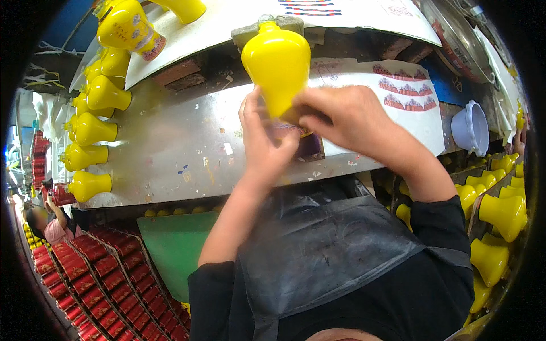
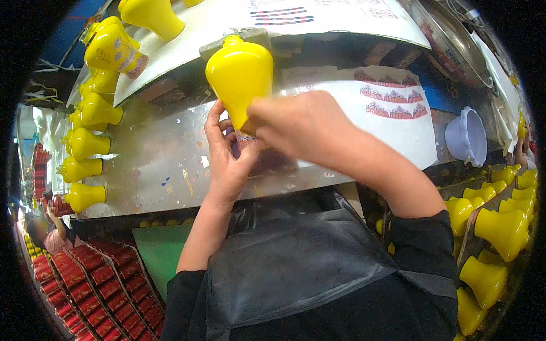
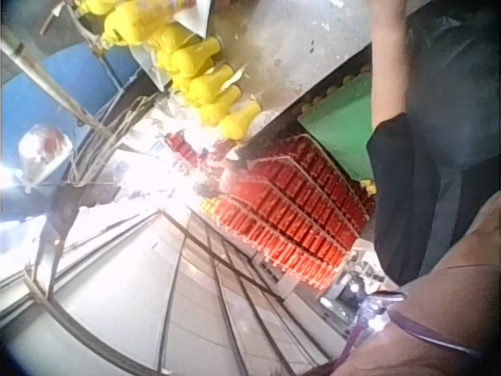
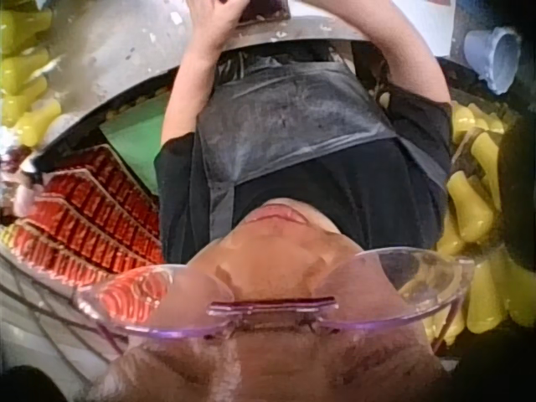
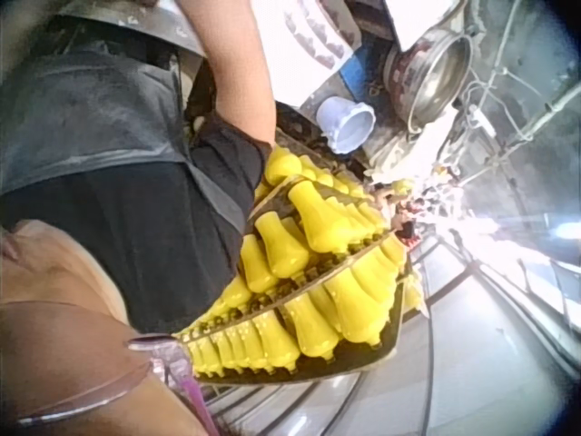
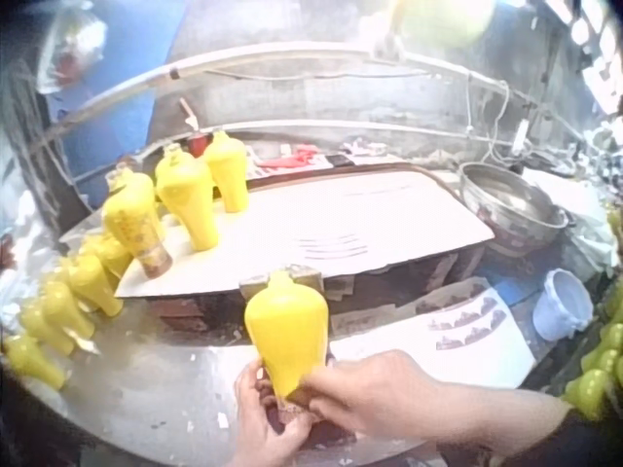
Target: The person applies decorative stickers to yellow ceramic bottles, smoothing each label around the body and neck. They handle the bottles one at a time, rotate them to align the stickers, and place finished bottles into a green tray.
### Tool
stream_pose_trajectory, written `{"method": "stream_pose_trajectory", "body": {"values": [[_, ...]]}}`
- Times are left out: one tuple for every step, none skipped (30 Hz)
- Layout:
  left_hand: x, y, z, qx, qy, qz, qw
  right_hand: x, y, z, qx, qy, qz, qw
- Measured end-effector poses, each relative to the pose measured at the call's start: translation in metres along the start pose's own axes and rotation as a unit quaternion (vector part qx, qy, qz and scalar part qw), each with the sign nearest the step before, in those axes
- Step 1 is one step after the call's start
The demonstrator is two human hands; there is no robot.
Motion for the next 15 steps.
{"method": "stream_pose_trajectory", "body": {"values": [[-0.001,0.000,-0.001,0.000,0.000,0.002,1.000,0.001,-0.006,0.005,-0.068,0.008,0.036,0.997],[-0.002,0.000,-0.001,0.001,-0.001,0.004,1.000,0.005,-0.008,0.004,-0.078,0.036,0.063,0.994],[-0.005,-0.001,0.000,-0.003,-0.022,-0.025,0.999,0.004,-0.011,0.007,-0.117,0.072,0.058,0.989],[-0.008,-0.001,0.002,-0.004,-0.045,-0.052,0.998,0.006,-0.011,0.000,-0.048,0.054,0.069,0.995],[-0.011,-0.001,0.003,-0.007,-0.051,-0.073,0.996,0.006,-0.011,-0.001,-0.010,0.033,0.097,0.995],[-0.017,0.001,0.004,-0.033,-0.122,-0.144,0.981,0.007,-0.009,-0.005,0.024,0.003,0.109,0.994],[-0.018,0.002,0.005,-0.021,-0.153,-0.135,0.979,0.002,-0.007,-0.002,-0.016,-0.017,0.036,0.999],[-0.018,0.003,0.004,-0.005,-0.184,-0.125,0.975,-0.002,-0.004,0.000,-0.042,-0.050,-0.001,0.998],[-0.018,0.004,0.004,0.011,-0.215,-0.114,0.970,-0.006,0.000,0.001,-0.074,-0.080,-0.066,0.992],[-0.018,0.003,0.004,-0.023,-0.199,-0.128,0.971,-0.009,0.004,0.003,-0.100,-0.071,-0.102,0.987],[-0.015,0.003,0.004,-0.028,-0.188,-0.117,0.975,-0.007,0.008,-0.001,-0.096,-0.108,-0.085,0.986],[-0.013,0.002,0.004,-0.032,-0.174,-0.107,0.978,-0.005,0.016,-0.004,-0.100,-0.134,-0.108,0.980],[-0.010,0.001,0.003,-0.035,-0.159,-0.099,0.982,-0.006,0.024,-0.010,-0.087,-0.157,-0.169,0.969],[-0.010,0.000,0.005,-0.046,-0.198,-0.146,0.968,-0.004,0.029,-0.019,-0.082,-0.191,-0.174,0.963],[-0.008,-0.002,0.005,-0.035,-0.180,-0.147,0.972,-0.006,0.035,-0.026,-0.049,-0.226,-0.205,0.951]]}}
Point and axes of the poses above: each hand's wrist, its own y-axis away from the middle knuckle, its own z-axis out of the back of the hand, x = y × z, the point moved 3 cm from there along -y, towards the middle knuckle, and after that the axes turned 10 degrees about -y, right-handed, at the moved point
